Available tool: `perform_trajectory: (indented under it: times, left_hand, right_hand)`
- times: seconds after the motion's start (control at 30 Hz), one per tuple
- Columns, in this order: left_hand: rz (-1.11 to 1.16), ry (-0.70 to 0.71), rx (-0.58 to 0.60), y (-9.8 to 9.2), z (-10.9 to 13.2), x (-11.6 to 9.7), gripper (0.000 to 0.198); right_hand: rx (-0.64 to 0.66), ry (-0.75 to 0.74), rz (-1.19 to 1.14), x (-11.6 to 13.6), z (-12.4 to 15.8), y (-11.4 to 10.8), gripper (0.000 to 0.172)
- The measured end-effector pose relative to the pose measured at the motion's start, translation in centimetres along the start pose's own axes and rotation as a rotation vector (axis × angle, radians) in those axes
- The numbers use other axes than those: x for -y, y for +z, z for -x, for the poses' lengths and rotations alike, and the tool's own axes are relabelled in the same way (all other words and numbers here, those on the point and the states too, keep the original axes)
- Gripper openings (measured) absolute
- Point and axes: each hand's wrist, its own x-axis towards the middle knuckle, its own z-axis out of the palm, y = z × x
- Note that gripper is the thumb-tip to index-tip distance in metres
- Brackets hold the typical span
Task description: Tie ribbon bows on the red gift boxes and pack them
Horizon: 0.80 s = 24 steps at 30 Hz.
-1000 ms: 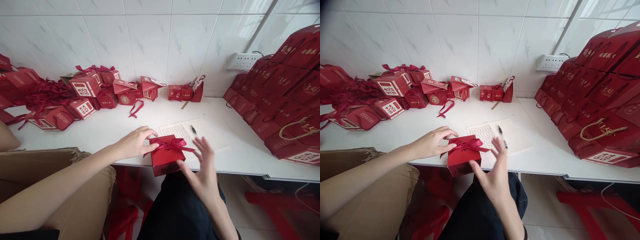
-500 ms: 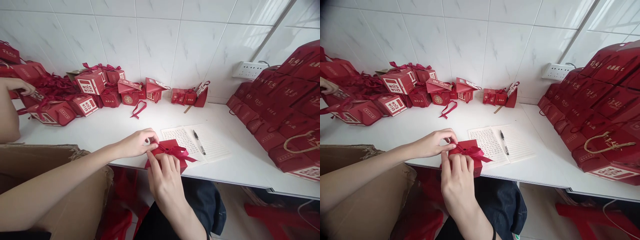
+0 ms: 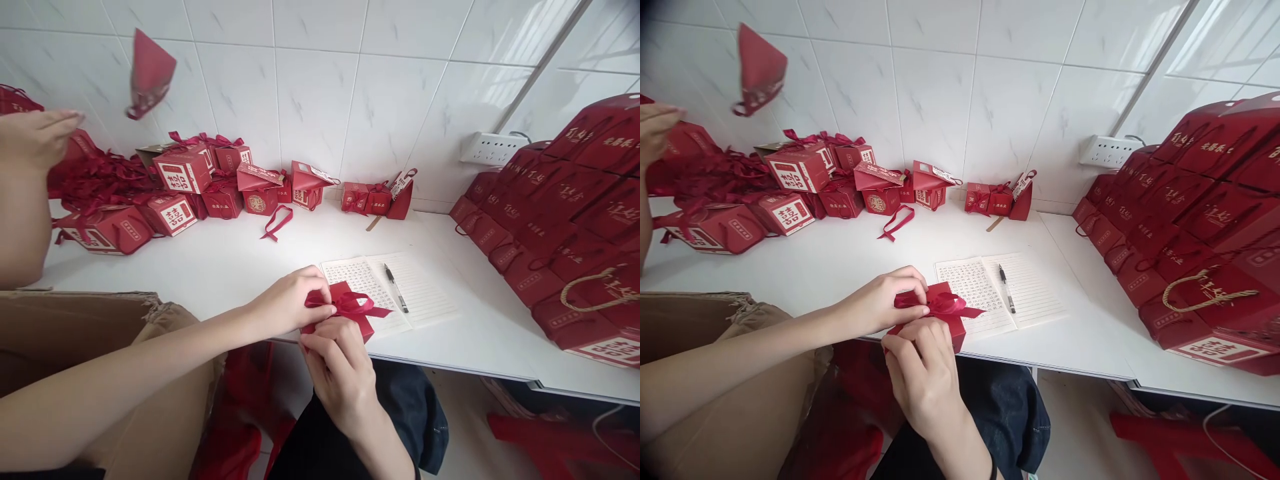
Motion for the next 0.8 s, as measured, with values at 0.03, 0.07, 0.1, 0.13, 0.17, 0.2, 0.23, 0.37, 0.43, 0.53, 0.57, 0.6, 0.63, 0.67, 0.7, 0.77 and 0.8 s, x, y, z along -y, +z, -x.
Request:
perform_trajectory:
  times: [0.03,0.07,0.1,0.13,0.17,0.2,0.23,0.37,0.43,0.53,0.57,0.6,0.63,0.67,0.7,0.77,0.8]
  left_hand:
    - [0.004,-0.001,-0.019,0.2,0.0,0.1,0.013]
    - [0.011,0.002,-0.045,0.5,0.1,0.1,0.013]
    - [0.02,0.006,-0.071,0.8,0.1,0.3,0.013]
    - [0.03,0.01,-0.093,1.0,0.1,0.4,0.013]
    - [0.039,0.014,-0.112,1.2,0.1,0.5,0.013]
    - [0.045,0.016,-0.122,1.4,0.1,0.6,0.013]
    - [0.048,0.017,-0.125,1.5,0.1,0.6,0.013]
    - [0.058,0.011,-0.116,1.6,0.0,0.6,0.014]
    - [0.059,0.008,-0.113,1.5,0.0,0.5,0.014]
    - [0.066,0.001,-0.108,1.5,0.0,0.4,0.014]
    - [0.072,0.0,-0.106,1.5,0.0,0.3,0.014]
    - [0.08,0.001,-0.105,1.5,-0.1,0.3,0.014]
    - [0.087,0.002,-0.104,1.5,-0.1,0.3,0.013]
    - [0.094,0.005,-0.102,1.5,-0.1,0.3,0.013]
    - [0.099,0.006,-0.1,1.5,-0.1,0.3,0.013]
    - [0.112,0.004,-0.093,1.5,-0.2,0.3,0.013]
    - [0.118,0.003,-0.089,1.5,-0.2,0.4,0.013]
  right_hand:
    - [0.006,-0.008,-0.003,-0.1,0.1,-0.1,0.022]
    - [0.006,-0.013,-0.014,-0.2,0.1,-0.1,0.022]
    - [0.002,-0.016,-0.03,-0.2,0.1,-0.2,0.023]
    - [-0.009,-0.02,-0.049,-0.3,0.1,-0.3,0.024]
    - [-0.019,-0.026,-0.068,-0.3,0.1,-0.3,0.024]
    - [-0.026,-0.034,-0.083,-0.4,0.1,-0.4,0.025]
    - [-0.029,-0.045,-0.09,-0.4,0.1,-0.5,0.025]
    - [-0.011,-0.088,-0.081,-0.7,0.4,-0.6,0.025]
    - [-0.001,-0.101,-0.087,-0.8,0.5,-0.6,0.022]
    - [0.011,-0.123,-0.139,-1.0,0.7,-0.7,0.019]
    - [0.015,-0.125,-0.165,-1.1,0.7,-0.8,0.019]
    - [0.017,-0.124,-0.19,-1.2,0.7,-0.9,0.019]
    - [0.015,-0.119,-0.213,-1.2,0.7,-0.9,0.019]
    - [0.014,-0.113,-0.234,-1.2,0.7,-1.0,0.02]
    - [0.014,-0.108,-0.251,-1.2,0.7,-1.0,0.02]
    - [0.02,-0.097,-0.28,-1.1,0.7,-1.0,0.019]
    - [0.025,-0.091,-0.292,-1.0,0.6,-1.1,0.019]
